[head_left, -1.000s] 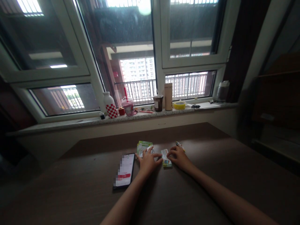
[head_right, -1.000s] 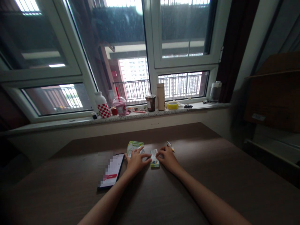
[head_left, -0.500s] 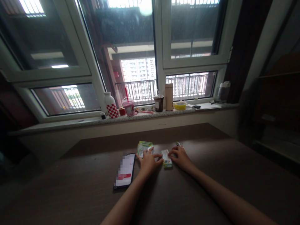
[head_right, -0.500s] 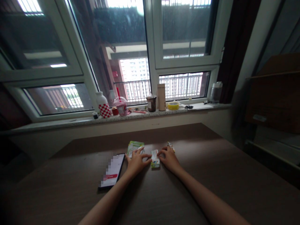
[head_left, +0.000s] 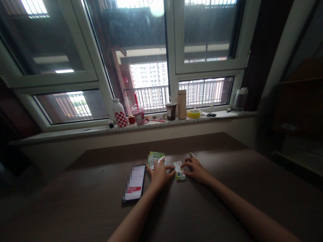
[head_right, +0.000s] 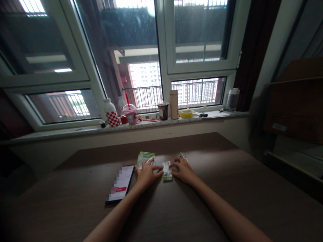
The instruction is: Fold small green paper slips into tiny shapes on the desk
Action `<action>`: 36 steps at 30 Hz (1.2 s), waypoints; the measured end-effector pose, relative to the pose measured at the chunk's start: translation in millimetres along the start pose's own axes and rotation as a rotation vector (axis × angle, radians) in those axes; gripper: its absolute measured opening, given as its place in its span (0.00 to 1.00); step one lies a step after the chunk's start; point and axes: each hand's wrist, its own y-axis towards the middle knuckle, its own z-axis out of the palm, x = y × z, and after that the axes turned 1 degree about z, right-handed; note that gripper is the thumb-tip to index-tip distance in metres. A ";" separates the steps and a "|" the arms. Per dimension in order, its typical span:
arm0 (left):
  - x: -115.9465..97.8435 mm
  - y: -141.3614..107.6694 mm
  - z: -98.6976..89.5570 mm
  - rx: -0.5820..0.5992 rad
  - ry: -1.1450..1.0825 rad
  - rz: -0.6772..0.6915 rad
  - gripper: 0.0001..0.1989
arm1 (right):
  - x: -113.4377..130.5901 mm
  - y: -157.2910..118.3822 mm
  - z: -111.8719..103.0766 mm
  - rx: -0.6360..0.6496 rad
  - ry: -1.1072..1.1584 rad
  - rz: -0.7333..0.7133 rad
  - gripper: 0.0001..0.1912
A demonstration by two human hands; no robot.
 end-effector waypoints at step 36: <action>-4.9 -5.0 -0.7 0.026 -0.011 -0.003 0.23 | -8.6 -6.4 -8.0 -0.026 0.218 -0.039 0.11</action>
